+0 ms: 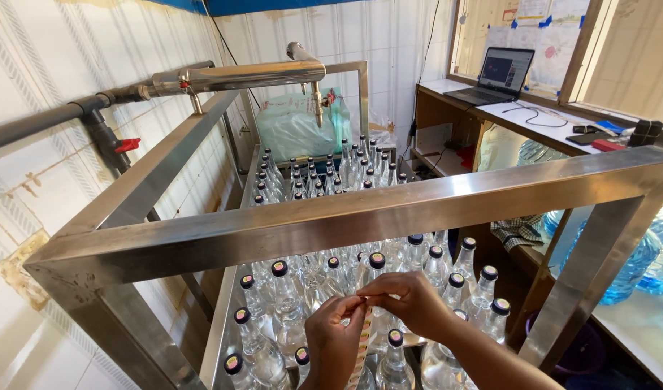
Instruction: Peeling small circular labels from a roll and applying them to the caps of glass water bottles.
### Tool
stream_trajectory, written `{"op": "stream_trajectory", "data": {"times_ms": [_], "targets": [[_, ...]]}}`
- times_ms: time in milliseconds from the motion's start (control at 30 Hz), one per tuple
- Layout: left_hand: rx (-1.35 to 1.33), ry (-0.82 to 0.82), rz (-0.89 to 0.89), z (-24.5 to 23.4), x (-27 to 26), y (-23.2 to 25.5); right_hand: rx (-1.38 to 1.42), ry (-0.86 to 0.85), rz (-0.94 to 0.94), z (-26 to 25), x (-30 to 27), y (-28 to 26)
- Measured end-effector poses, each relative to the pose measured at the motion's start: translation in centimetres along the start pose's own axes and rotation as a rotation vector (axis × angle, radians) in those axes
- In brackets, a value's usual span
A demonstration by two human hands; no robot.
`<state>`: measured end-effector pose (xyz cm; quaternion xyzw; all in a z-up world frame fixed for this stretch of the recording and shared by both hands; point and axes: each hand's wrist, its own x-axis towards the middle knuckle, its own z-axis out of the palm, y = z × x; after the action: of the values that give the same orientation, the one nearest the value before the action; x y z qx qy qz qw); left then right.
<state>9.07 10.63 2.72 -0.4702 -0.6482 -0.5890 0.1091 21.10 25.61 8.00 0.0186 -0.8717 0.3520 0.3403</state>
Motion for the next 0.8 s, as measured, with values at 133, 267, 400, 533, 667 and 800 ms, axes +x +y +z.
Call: {"op": "stream_trajectory", "data": {"times_ms": [133, 267, 400, 533, 667, 800], "targets": [[0.043, 0.037, 0.096, 0.0, -0.1, 0.0, 0.153, -0.09, -0.038, -0.7, 0.4, 1.7], [0.039, -0.026, 0.039, 0.1, -0.3, 0.2, 0.354, -0.057, 0.19, -1.1, 1.4, 5.1], [-0.022, -0.084, -0.113, 0.1, -0.4, 0.6, 0.092, 0.157, 0.34, -3.3, 5.1, 9.6], [-0.027, -0.102, -0.16, 0.1, -0.3, 0.4, 0.032, 0.156, 0.34, -3.8, 4.8, 10.5], [-0.054, -0.074, -0.148, -0.1, 0.0, 0.7, -0.048, 0.139, 0.333, -3.5, 4.8, 11.6], [-0.174, -0.078, -0.386, -0.2, 0.2, 0.6, -0.126, 0.126, 0.319, -3.1, 5.3, 11.5]]}}
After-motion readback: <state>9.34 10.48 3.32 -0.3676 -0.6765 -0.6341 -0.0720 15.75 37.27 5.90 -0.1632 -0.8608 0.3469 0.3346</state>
